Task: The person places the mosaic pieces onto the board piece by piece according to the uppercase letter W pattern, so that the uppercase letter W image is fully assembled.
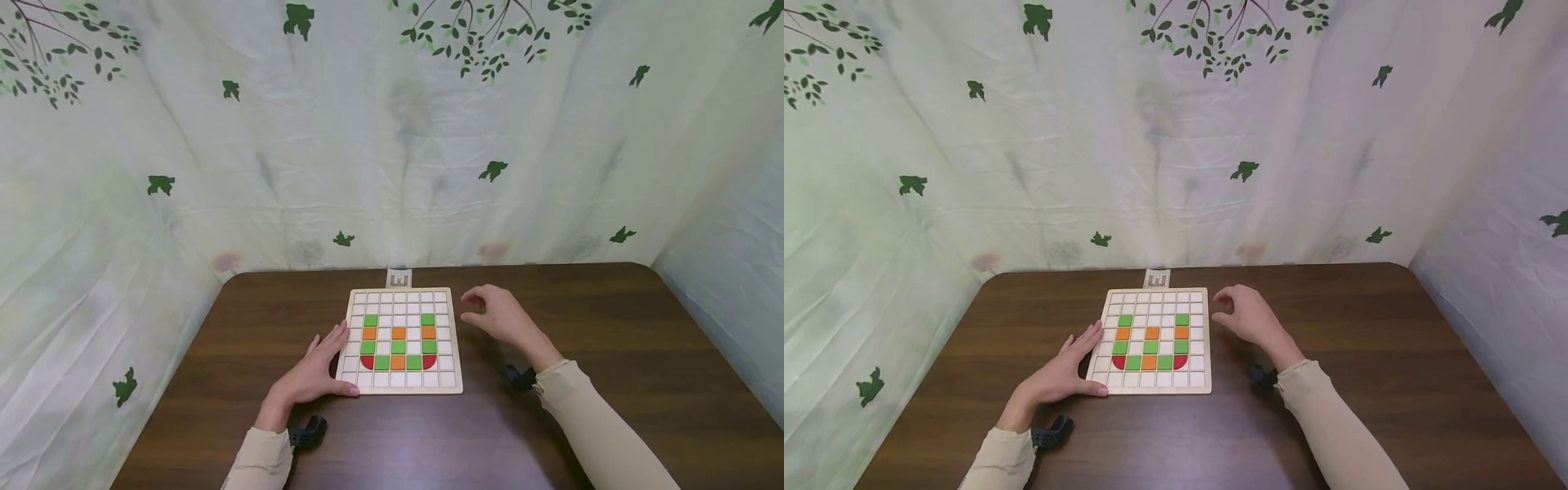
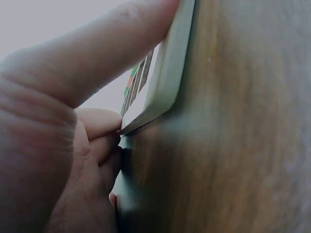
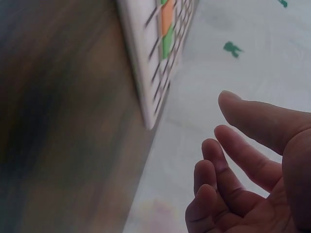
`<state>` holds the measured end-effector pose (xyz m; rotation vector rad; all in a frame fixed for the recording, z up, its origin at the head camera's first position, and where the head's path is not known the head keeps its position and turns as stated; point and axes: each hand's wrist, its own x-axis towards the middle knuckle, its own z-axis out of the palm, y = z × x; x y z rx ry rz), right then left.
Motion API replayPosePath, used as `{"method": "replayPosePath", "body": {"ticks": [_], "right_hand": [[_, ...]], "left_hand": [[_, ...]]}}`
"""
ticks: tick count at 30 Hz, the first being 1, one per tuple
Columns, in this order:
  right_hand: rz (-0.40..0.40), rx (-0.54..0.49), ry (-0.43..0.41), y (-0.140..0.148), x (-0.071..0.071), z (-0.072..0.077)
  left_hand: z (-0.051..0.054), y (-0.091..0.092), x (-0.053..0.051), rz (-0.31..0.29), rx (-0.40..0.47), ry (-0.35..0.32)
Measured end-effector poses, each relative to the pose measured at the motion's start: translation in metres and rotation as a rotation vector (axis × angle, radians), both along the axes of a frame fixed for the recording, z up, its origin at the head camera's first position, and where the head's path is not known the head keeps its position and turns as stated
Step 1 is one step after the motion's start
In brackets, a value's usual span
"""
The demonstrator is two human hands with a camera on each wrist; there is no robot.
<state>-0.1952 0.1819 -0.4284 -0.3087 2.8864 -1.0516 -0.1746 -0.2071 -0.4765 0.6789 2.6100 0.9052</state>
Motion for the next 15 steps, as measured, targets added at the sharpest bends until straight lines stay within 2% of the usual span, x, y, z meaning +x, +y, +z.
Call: {"method": "replayPosePath", "body": {"ticks": [7,12,15], "right_hand": [[-0.015,0.055,0.01,0.042,0.01,-0.009],[-0.039,0.084,0.051,0.072,0.02,-0.016],[-0.036,0.098,0.087,0.084,0.025,-0.021]], "left_hand": [[-0.002,0.001,-0.002,-0.013,0.006,0.014],[0.004,-0.001,-0.003,-0.029,0.021,0.009],[0.01,-0.008,-0.005,-0.009,0.008,0.0]]}}
